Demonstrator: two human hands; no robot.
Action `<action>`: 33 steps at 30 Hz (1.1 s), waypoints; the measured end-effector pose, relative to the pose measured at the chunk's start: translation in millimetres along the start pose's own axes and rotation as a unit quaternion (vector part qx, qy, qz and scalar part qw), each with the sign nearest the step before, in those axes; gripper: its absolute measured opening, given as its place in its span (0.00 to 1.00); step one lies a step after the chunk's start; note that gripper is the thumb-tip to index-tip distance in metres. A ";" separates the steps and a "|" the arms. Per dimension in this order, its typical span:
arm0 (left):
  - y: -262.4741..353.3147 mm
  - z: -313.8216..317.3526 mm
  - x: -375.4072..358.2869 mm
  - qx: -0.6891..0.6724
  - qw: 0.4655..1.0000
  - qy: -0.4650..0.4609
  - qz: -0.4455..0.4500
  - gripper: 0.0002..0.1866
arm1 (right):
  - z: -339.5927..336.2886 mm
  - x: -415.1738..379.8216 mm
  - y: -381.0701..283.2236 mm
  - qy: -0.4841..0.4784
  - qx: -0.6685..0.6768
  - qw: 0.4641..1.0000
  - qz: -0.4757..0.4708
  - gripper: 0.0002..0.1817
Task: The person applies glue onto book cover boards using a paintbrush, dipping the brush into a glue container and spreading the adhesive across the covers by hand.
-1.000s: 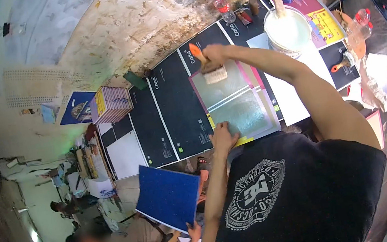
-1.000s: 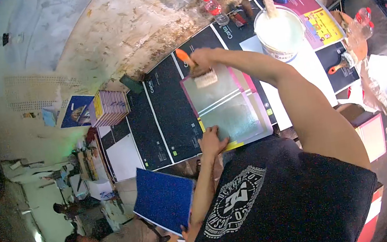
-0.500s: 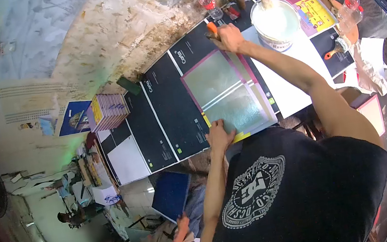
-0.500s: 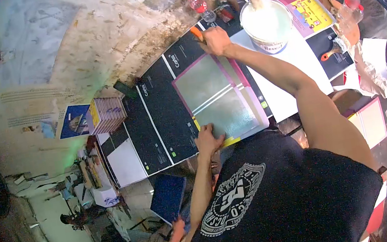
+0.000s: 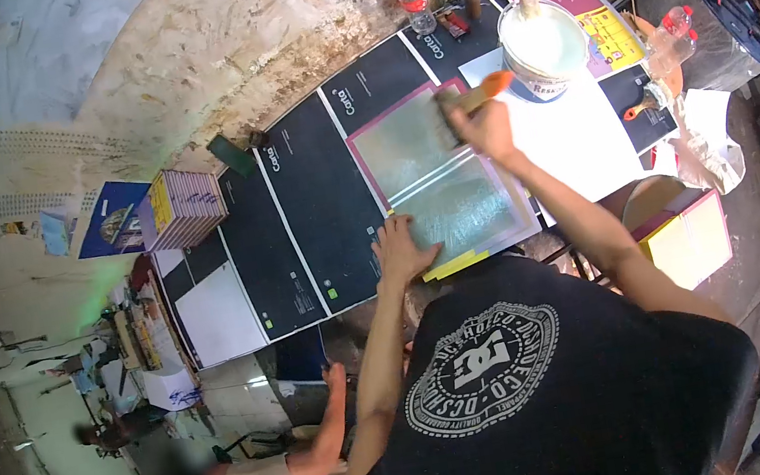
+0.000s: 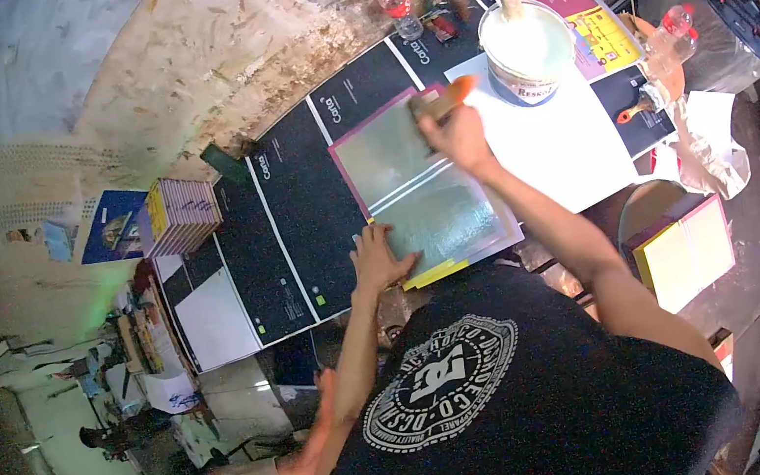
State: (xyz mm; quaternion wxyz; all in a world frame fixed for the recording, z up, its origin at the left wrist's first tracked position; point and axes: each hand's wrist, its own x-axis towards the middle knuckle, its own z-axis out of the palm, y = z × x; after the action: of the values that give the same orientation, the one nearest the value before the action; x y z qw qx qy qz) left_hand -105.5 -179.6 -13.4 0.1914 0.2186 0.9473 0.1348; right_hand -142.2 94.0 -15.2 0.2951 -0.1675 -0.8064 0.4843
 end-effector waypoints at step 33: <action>-11.5 -5.3 3.5 0.047 0.997 -0.040 0.042 0.43 | -98.7 -177.8 -38.8 0.090 -0.228 0.935 0.255 0.19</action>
State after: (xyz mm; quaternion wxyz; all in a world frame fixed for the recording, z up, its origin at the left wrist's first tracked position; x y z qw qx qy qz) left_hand -114.8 -188.9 -13.7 0.2126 0.2726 0.9341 0.0889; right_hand 58.2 44.0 -1.6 0.1867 -0.4731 -0.7955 0.3294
